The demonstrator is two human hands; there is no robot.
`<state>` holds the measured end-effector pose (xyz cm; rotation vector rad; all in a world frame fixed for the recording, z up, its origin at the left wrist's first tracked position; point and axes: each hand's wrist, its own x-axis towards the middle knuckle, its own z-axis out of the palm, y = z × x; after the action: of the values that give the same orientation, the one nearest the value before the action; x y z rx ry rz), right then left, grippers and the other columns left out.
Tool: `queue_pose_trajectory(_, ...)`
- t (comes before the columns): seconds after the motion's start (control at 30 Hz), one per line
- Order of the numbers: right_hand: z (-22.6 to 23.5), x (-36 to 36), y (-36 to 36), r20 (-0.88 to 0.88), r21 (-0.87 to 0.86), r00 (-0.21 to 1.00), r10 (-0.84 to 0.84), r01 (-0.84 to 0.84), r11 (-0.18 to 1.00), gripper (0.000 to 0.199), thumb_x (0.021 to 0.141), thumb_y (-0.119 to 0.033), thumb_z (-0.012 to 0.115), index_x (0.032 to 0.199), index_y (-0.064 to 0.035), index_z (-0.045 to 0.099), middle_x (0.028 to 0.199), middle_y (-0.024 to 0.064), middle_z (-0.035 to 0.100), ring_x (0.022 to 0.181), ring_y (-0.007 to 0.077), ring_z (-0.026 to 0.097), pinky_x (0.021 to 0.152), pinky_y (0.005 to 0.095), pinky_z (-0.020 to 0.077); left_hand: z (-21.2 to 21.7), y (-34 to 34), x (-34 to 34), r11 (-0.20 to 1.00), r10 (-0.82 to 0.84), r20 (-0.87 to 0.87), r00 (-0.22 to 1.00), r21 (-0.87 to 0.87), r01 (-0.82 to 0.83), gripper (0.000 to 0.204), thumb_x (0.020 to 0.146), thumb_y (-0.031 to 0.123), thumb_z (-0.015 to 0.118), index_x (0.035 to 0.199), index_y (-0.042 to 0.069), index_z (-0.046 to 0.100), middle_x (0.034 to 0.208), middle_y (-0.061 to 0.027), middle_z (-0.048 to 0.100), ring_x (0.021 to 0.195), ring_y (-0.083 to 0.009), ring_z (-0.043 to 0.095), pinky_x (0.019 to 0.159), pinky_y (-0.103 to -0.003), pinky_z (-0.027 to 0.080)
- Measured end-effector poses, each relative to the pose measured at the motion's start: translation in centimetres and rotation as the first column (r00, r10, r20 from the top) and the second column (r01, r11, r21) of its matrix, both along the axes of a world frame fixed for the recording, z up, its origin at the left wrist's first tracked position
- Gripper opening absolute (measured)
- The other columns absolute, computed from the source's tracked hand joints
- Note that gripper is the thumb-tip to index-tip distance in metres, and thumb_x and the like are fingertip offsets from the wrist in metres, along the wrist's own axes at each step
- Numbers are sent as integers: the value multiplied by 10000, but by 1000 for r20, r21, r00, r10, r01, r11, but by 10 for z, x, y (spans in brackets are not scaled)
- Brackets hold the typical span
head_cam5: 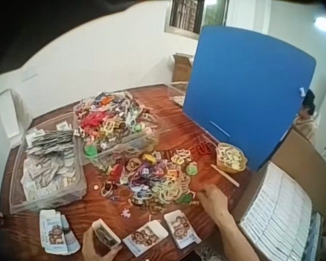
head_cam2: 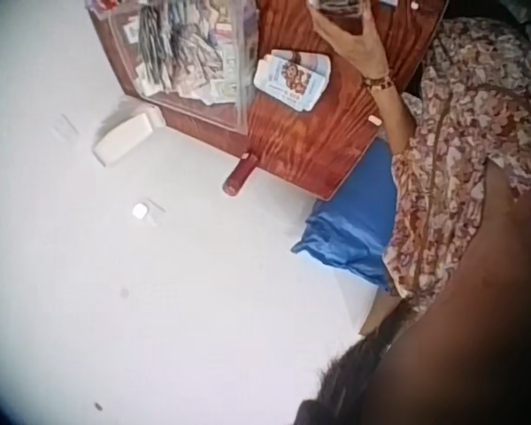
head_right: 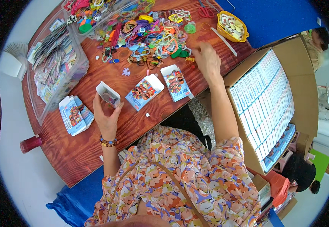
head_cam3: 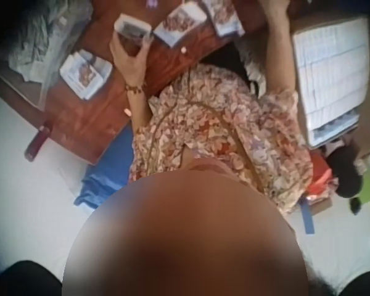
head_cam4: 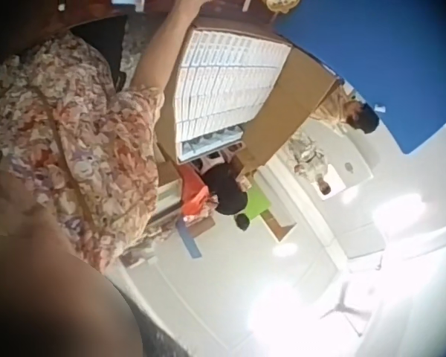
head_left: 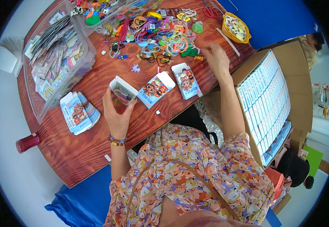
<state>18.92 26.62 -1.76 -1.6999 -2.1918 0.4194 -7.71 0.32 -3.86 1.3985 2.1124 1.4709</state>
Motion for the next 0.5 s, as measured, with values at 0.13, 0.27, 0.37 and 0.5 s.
queue_pose_trajectory(0.13,24,-7,85,20,187,997,-76,71,980,309,921,-344,574,1089,-112,691,1096,172,690,1003,368,664,838,480,510,3,7,7,998,-36,31,999,-40,38,831,715,126,873,1408,-26,442,1232,-171,558,1097,-299,598,894,-378,529)
queue_pose_trajectory(0.27,42,42,162,246,294,915,-320,245,924,293,918,-297,582,1067,-83,716,1073,189,715,1044,379,673,864,472,538,2,2,3,998,-56,-27,998,-14,56,817,721,106,868,1403,-36,441,1253,-176,539,1130,-301,582,909,-386,528)
queue_pose_trajectory(0.37,41,79,180,345,172,822,-453,419,892,300,911,-278,588,1110,-96,720,1147,186,702,1097,373,665,901,461,537,0,-6,0,1000,-1,61,998,-7,1,810,729,98,861,1406,-39,437,1275,-172,525,1154,-299,568,937,-395,522)
queue_pose_trajectory(0.5,22,103,187,537,101,789,-298,290,952,357,912,-318,568,1129,-69,703,1154,182,700,1071,360,681,871,460,549,11,-3,1,999,-2,85,996,-49,6,797,751,86,838,1420,-34,421,1300,-159,503,1169,-296,554,954,-406,520)
